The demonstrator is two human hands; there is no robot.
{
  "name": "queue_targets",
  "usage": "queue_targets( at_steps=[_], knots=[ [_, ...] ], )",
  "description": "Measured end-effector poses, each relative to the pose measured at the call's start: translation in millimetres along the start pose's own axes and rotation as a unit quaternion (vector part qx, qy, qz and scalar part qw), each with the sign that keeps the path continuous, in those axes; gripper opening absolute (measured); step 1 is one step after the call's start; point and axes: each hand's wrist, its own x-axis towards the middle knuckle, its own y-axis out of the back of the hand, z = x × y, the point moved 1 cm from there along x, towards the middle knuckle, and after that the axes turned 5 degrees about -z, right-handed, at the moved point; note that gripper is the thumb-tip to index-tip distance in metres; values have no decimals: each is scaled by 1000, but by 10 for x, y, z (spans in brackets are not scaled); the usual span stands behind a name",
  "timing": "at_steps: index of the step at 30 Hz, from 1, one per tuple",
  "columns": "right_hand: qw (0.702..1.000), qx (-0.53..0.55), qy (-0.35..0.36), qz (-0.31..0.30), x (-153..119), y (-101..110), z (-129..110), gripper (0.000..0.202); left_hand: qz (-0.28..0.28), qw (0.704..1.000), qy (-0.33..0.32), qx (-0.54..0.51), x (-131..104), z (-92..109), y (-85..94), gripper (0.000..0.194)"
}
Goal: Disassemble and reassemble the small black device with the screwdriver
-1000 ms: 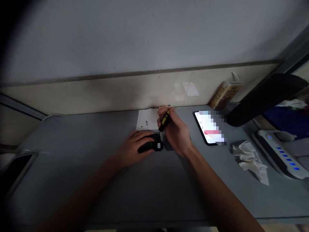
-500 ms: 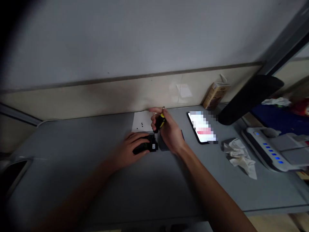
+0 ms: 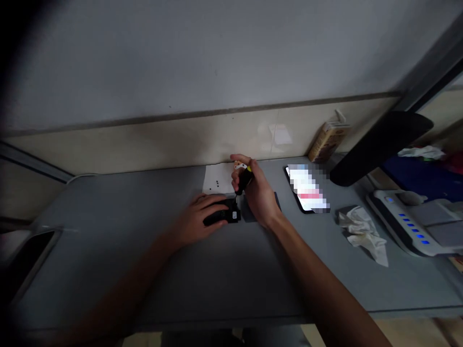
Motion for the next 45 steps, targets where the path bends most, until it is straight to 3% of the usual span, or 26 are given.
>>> queue_targets(
  at_steps=[4,9,16,20,25,30,35,39,45],
  knots=[
    [1000,13,-2,3,-31,14,0,41,1,1000,2,-5,2,-1,21,24],
    [998,-55,44,-2,-32,53,71,46,-9,1000,2,-7,11,8,28,24],
    [999,32,-7,-14,-4,-32,-36,41,2,1000,-11,0,8,-4,8,27],
    [999,30,9,-7,-15,-42,-29,45,-2,1000,-12,6,10,-8,11,27],
    [998,-43,19,-30,-57,32,11,46,-2,1000,-16,6,14,-10,14,26],
    [993,-107,48,8,-33,98,25,53,-9,1000,-13,8,10,-2,20,26],
    [999,-25,30,0,-11,32,1,51,-10,1000,-10,16,5,0,27,28],
    [1000,5,-3,-5,-44,12,-59,36,1,1000,-13,16,3,4,21,28],
    [998,-63,-2,1,-48,84,16,55,-8,1000,2,19,7,16,10,28]
  ],
)
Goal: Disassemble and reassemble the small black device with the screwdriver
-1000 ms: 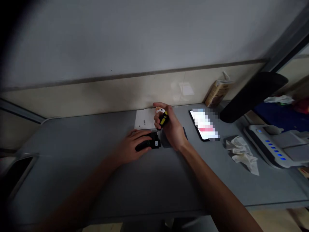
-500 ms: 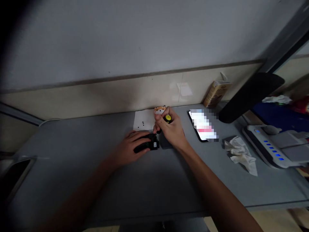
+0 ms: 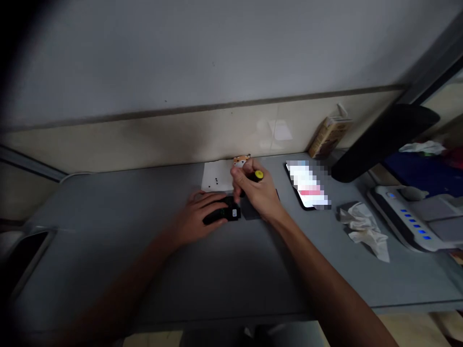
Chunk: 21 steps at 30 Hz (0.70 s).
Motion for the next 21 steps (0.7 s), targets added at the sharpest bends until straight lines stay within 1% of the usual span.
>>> queue_targets(
  at_steps=[3,6,9,12,14,16,18,21],
  knots=[
    [1000,-5,18,4,25,-10,8,51,0,1000,15,-13,15,2,-9,26],
    [999,28,-11,-10,36,-41,-53,50,-1,999,24,-21,34,9,-18,23],
    [999,35,-22,-1,23,-46,-103,43,-1,999,22,-24,47,18,-22,22],
    [999,38,-18,19,14,-25,-73,48,3,1000,16,-18,50,25,-22,22],
    [999,13,-7,29,20,-9,-26,53,2,1000,10,-12,47,30,-18,23],
    [999,-23,17,37,33,-2,11,53,-7,1000,8,-9,42,34,-12,24],
    [999,-30,31,32,47,-7,28,51,-12,1000,8,-3,36,38,-2,25],
    [999,-26,23,12,60,-21,16,54,-12,1000,7,9,28,41,7,28]
  ],
)
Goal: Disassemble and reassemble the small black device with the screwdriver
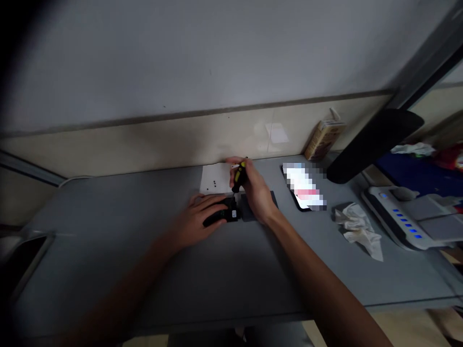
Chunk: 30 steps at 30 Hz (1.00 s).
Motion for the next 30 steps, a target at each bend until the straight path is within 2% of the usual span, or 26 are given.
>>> queue_targets(
  at_steps=[2,4,7,10,13,18,23,27,30],
  knots=[
    [999,-30,14,13,0,10,-27,48,2,1000,-5,4,-4,0,2,29],
    [993,-94,44,54,-9,42,-60,44,2,1000,-12,8,-7,2,4,30],
    [961,-237,56,134,-33,117,-109,44,2,1000,-16,13,-10,10,18,31],
    [937,-322,34,134,-44,180,-145,47,-4,1000,-11,16,-12,23,45,30],
    [938,-319,51,126,-32,221,-171,52,-6,1000,-10,12,-13,34,69,29],
    [919,-325,83,206,-10,295,-142,52,0,1000,-12,7,-26,37,76,29],
    [911,-368,64,175,-3,331,-41,50,18,1000,-16,-17,-31,29,58,29],
    [906,-366,80,197,-4,298,-66,53,92,993,48,-50,-21,-34,2,28],
    [921,-323,82,201,-6,254,-116,54,149,979,115,-78,-8,-100,-41,23]
  ],
)
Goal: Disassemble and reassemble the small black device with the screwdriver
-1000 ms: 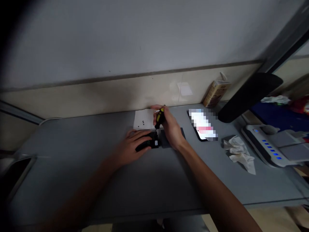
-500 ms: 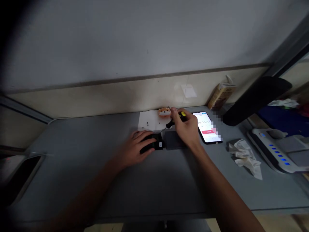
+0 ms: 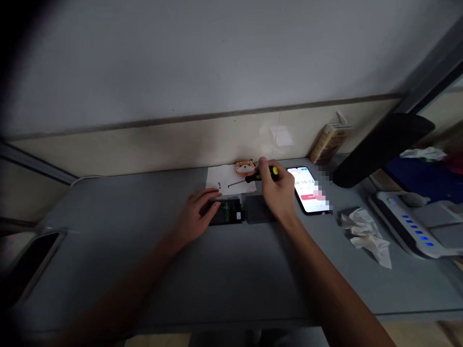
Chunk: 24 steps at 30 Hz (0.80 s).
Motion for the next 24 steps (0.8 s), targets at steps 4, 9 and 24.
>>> queue_targets(
  at_steps=[4,9,24],
  knots=[
    [997,58,-31,-35,-18,-31,-37,53,22,998,42,-49,35,-53,-9,23],
    [994,78,-40,-58,-53,-75,-47,54,33,996,28,-83,64,-86,5,14],
    [992,94,20,-87,-103,-108,-154,43,9,995,-65,71,31,-100,84,22]
  ],
)
